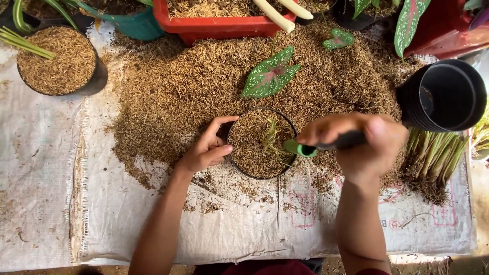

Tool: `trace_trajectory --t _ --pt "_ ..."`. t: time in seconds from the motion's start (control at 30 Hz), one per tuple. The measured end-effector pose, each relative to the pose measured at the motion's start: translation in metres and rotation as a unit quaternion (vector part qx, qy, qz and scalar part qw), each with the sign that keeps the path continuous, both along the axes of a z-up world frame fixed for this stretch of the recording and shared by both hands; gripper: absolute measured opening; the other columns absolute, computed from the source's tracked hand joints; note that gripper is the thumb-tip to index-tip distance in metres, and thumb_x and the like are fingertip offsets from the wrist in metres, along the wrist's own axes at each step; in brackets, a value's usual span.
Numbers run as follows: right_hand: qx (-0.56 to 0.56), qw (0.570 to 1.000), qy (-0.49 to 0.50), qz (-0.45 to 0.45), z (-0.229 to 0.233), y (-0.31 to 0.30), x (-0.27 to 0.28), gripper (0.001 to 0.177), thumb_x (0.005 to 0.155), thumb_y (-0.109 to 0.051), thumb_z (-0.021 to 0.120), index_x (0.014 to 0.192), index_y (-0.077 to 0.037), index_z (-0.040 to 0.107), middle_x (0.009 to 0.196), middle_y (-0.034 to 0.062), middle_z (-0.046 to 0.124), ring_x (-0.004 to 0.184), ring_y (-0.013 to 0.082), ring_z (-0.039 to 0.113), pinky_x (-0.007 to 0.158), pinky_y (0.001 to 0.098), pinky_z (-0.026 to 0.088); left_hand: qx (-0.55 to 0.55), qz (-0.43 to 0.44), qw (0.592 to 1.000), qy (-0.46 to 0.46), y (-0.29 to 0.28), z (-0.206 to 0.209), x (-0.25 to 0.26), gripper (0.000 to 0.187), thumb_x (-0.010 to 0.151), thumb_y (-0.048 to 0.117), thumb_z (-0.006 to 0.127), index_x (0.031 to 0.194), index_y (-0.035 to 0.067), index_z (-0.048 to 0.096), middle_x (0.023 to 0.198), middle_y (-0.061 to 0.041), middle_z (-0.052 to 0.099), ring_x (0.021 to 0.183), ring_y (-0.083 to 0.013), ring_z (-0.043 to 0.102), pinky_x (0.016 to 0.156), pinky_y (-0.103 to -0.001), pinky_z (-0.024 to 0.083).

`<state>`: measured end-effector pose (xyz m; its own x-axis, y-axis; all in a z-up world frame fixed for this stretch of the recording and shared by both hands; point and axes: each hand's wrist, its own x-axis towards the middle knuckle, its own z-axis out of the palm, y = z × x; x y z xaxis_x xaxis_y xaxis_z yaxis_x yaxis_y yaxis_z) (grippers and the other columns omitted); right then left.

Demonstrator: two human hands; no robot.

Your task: The person places a plant cutting into a black pot and uses a small trowel to scoop and add soil around the base. They then use a spray bottle to water the plant and continue adding more soil with the trowel to fill the pot.

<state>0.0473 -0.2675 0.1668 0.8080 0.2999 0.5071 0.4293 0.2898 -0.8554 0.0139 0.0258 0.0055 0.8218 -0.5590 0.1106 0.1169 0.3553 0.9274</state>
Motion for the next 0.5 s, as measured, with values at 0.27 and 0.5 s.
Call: trace_trajectory --t 0.27,0.5 --pt "0.038 0.999 -0.007 -0.014 0.000 0.004 0.007 0.050 0.110 -0.030 0.036 0.085 -0.001 0.067 0.078 0.0152 0.072 0.072 0.0264 0.078 0.064 0.0360 0.074 -0.011 -0.005 1.000 0.001 0.001 -0.004 0.001 0.071 0.092 0.006 0.061 0.151 0.006 0.021 0.052 0.009 0.039 0.035 -0.0076 0.032 0.029 -0.019 0.024" --pt "-0.016 0.996 -0.085 -0.001 0.009 0.009 -0.001 0.047 0.117 -0.018 0.035 0.090 0.004 0.066 0.084 0.0121 0.075 0.075 0.0246 0.083 0.064 0.0292 0.082 -0.022 -0.010 1.000 0.002 0.002 -0.009 0.001 0.071 0.093 0.005 0.061 0.151 0.005 0.021 0.052 0.009 0.038 0.035 -0.0070 0.032 0.028 -0.019 0.023"
